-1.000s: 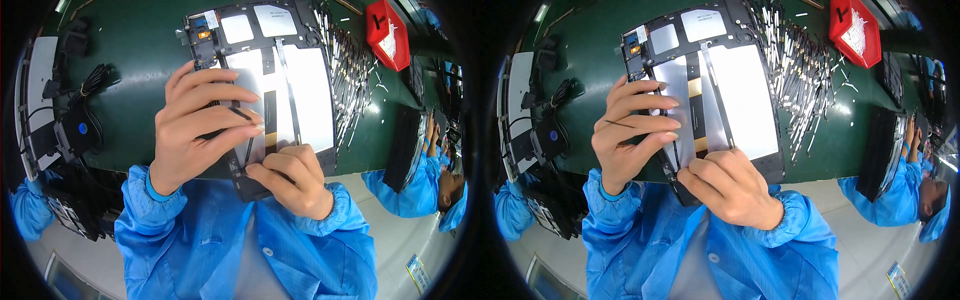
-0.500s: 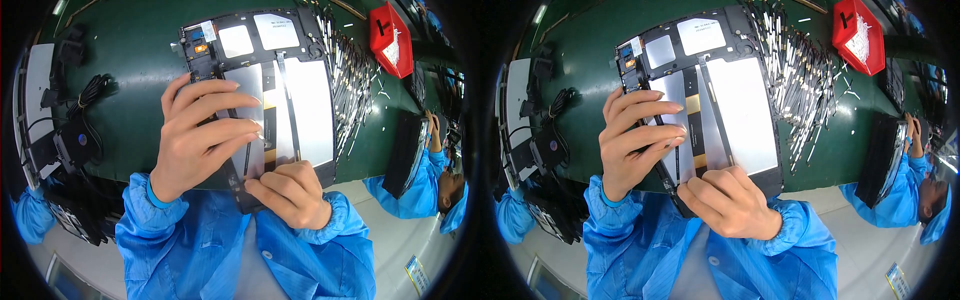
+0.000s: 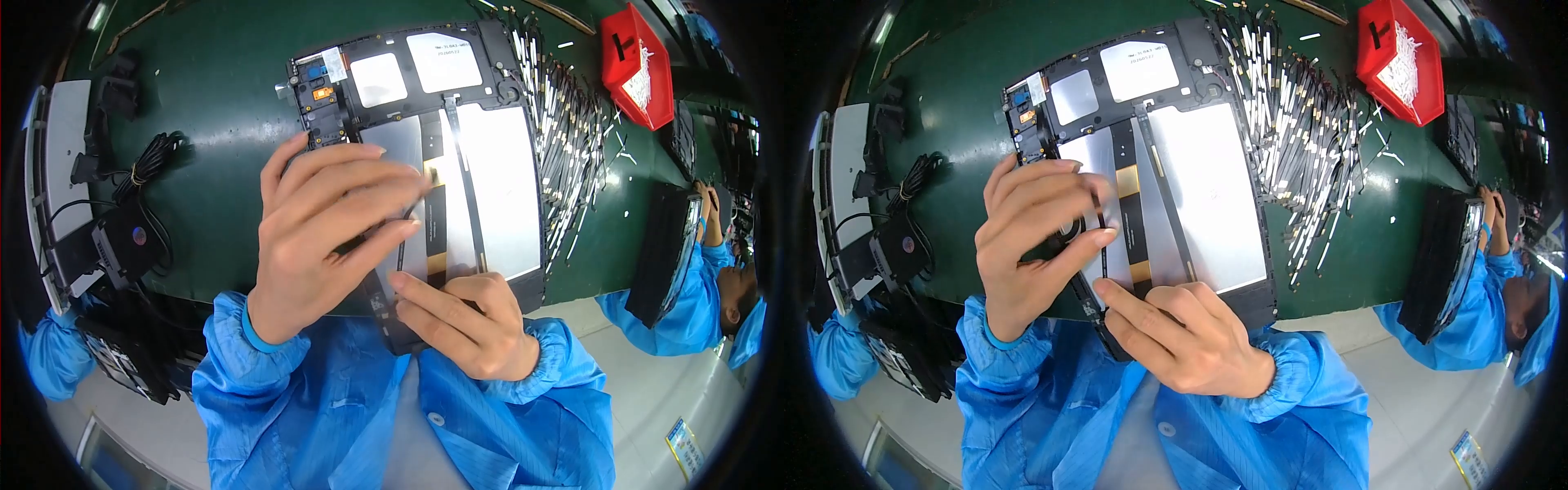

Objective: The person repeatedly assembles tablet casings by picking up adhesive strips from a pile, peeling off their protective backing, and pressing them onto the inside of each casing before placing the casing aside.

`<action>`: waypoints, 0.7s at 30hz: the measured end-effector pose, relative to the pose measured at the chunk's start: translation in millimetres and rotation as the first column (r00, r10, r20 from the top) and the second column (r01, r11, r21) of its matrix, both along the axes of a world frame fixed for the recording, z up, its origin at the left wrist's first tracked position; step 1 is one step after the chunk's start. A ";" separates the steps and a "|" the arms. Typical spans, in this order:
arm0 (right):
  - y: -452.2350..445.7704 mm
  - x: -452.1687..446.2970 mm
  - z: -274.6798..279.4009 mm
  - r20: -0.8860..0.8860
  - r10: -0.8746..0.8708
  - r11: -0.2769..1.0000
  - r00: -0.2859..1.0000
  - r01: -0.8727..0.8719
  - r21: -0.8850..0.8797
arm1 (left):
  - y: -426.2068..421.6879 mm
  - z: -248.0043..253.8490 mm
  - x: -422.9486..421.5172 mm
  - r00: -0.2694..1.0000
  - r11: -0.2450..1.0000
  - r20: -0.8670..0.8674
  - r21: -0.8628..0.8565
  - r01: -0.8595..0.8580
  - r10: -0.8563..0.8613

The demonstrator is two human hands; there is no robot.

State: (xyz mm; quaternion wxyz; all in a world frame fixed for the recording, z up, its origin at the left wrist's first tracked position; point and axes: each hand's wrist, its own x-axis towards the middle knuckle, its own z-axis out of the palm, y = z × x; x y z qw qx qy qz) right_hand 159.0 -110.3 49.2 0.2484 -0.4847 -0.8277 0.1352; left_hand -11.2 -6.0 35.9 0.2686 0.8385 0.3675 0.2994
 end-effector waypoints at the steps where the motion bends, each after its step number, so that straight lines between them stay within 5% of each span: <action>1: 0.3 0.8 0.3 -0.001 -0.002 1.000 1.000 0.002 0.002 | -0.7 0.0 2.0 1.000 1.000 -0.001 0.002 0.002 -0.002; 3: 0.5 0.8 1.4 0.002 0.009 1.000 1.000 -0.009 -0.014 | -5.2 -2.1 5.6 0.967 0.952 0.194 -0.287 -0.106 0.167; 4: 1.2 0.9 2.7 0.000 0.010 1.000 1.000 -0.010 -0.011 | -8.4 -5.7 2.3 0.967 0.952 0.192 -0.285 -0.108 0.167; 6: 2.1 1.0 5.6 -0.003 0.002 0.999 1.000 -0.002 -0.039 | -17.0 -14.1 -10.9 0.971 0.991 0.225 -0.121 -0.054 0.080; 11: -1.6 -1.6 5.4 0.027 -0.006 1.000 1.000 0.007 -0.027 | -44.5 -13.9 -29.6 0.951 0.992 -0.309 0.125 0.022 0.018; 16: 5.2 0.8 21.9 0.070 0.020 0.998 0.997 -0.015 -0.068 | -25.9 -5.3 -18.5 0.938 0.986 -0.343 0.166 0.009 0.049; 21: 0.9 17.8 30.5 -0.297 -0.068 0.975 0.952 0.001 -0.220 | 13.1 -13.6 -5.5 0.992 0.996 -0.122 0.090 -0.029 0.040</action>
